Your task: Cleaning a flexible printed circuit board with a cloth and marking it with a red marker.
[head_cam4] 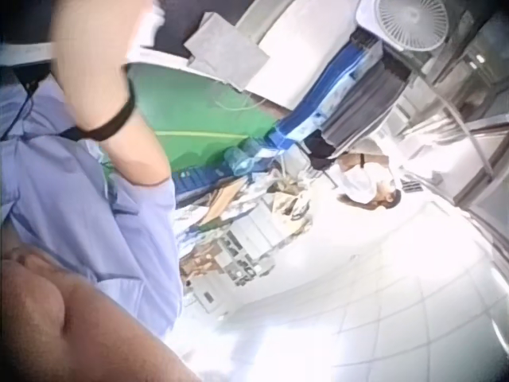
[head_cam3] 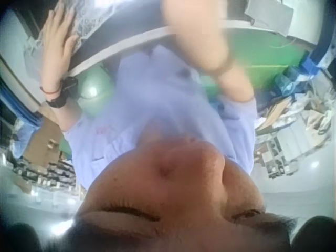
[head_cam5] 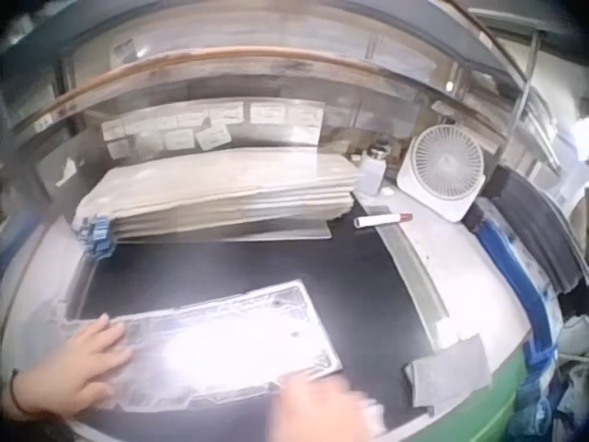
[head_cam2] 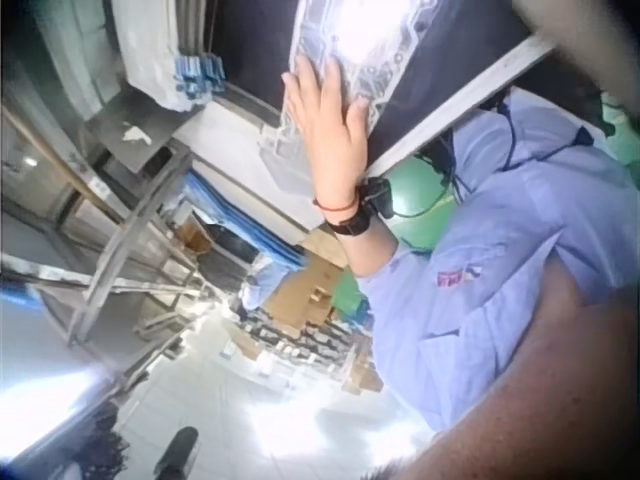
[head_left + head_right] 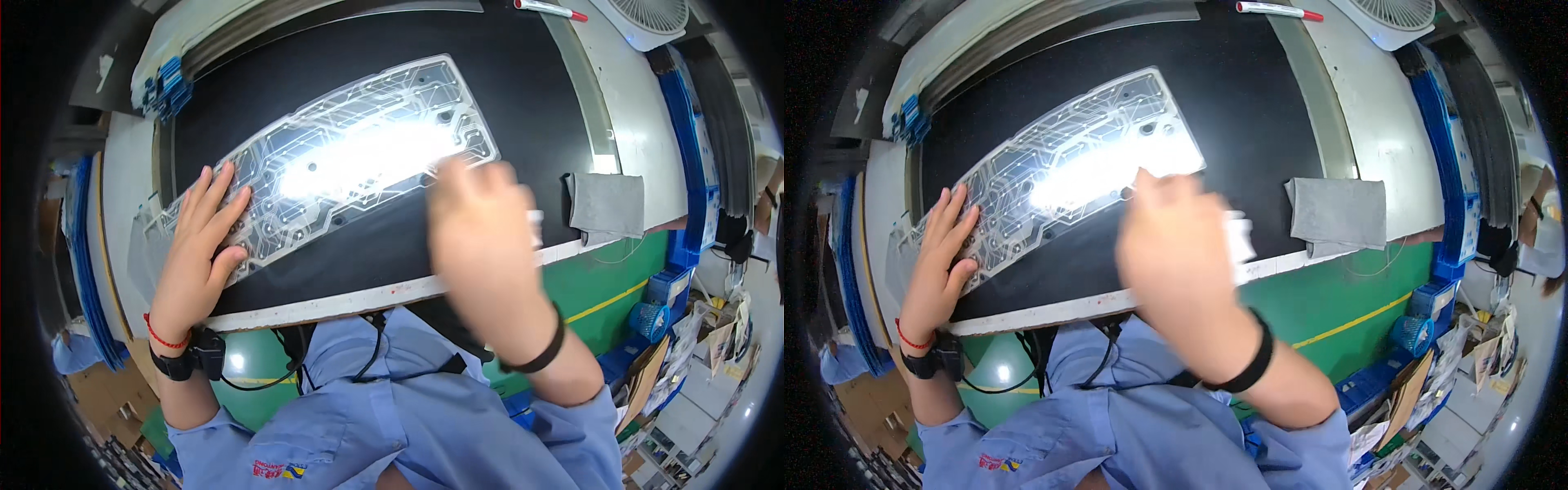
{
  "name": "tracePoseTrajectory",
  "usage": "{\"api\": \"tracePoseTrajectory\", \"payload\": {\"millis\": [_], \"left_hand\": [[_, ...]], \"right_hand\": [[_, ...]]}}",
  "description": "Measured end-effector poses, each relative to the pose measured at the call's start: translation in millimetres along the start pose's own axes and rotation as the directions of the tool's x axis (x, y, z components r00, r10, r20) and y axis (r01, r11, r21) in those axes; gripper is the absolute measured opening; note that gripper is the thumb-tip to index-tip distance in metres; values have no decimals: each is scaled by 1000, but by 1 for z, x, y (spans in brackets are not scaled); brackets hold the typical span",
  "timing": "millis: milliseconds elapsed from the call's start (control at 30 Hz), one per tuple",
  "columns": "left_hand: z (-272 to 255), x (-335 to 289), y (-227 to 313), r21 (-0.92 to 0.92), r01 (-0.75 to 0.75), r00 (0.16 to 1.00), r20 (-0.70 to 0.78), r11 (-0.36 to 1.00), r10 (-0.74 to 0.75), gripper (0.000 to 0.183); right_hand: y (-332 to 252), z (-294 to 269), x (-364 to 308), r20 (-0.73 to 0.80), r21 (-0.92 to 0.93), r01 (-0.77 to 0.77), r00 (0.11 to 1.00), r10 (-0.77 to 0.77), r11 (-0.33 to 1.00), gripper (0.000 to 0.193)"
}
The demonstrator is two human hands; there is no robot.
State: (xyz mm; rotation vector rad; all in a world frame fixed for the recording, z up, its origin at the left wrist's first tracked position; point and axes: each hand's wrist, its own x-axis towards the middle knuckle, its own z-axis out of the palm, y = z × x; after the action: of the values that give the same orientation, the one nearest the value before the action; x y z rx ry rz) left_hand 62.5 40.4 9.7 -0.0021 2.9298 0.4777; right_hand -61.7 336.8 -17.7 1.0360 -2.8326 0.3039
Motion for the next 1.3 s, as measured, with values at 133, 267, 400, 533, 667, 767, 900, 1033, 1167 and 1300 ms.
{"api": "tracePoseTrajectory", "payload": {"millis": [133,267,400,533,667,767,900,1033,1167,1300], "left_hand": [[-3,1,0,-12,-6,1000,3,1000,6,61],[1,-8,-3,5,29,1000,8,1000,-29,60],[-1,-2,-3,8,33,999,19,999,-33,60],[-3,0,-3,20,18,999,37,1000,-19,58],[-1,-9,-5,51,38,998,46,998,-40,56],[-1,-3,-5,63,26,999,43,998,-29,56],[-2,-2,-7,57,-8,999,52,998,5,57],[1,-5,-11,47,-3,999,43,999,1,58],[3,-8,-12,54,2,999,44,999,-5,58],[-3,-6,-11,77,15,996,88,997,-22,60]], "right_hand": [[-30,-5,-4,-11,75,293,956,-293,953,33],[17,-14,1,4,-133,57,998,-57,990,24],[2,-13,6,35,-13,100,994,-100,995,20],[-29,-9,-5,50,87,251,965,-256,964,21],[35,-21,7,46,-188,-4,999,13,982,24],[32,-18,6,36,-149,-42,998,48,988,32],[-16,-12,1,104,127,176,976,-190,976,45],[-7,-13,-3,35,116,195,979,-201,974,39],[26,-24,1,74,-106,44,997,-36,993,26],[-4,-17,-2,42,20,227,973,-227,974,28]]}}
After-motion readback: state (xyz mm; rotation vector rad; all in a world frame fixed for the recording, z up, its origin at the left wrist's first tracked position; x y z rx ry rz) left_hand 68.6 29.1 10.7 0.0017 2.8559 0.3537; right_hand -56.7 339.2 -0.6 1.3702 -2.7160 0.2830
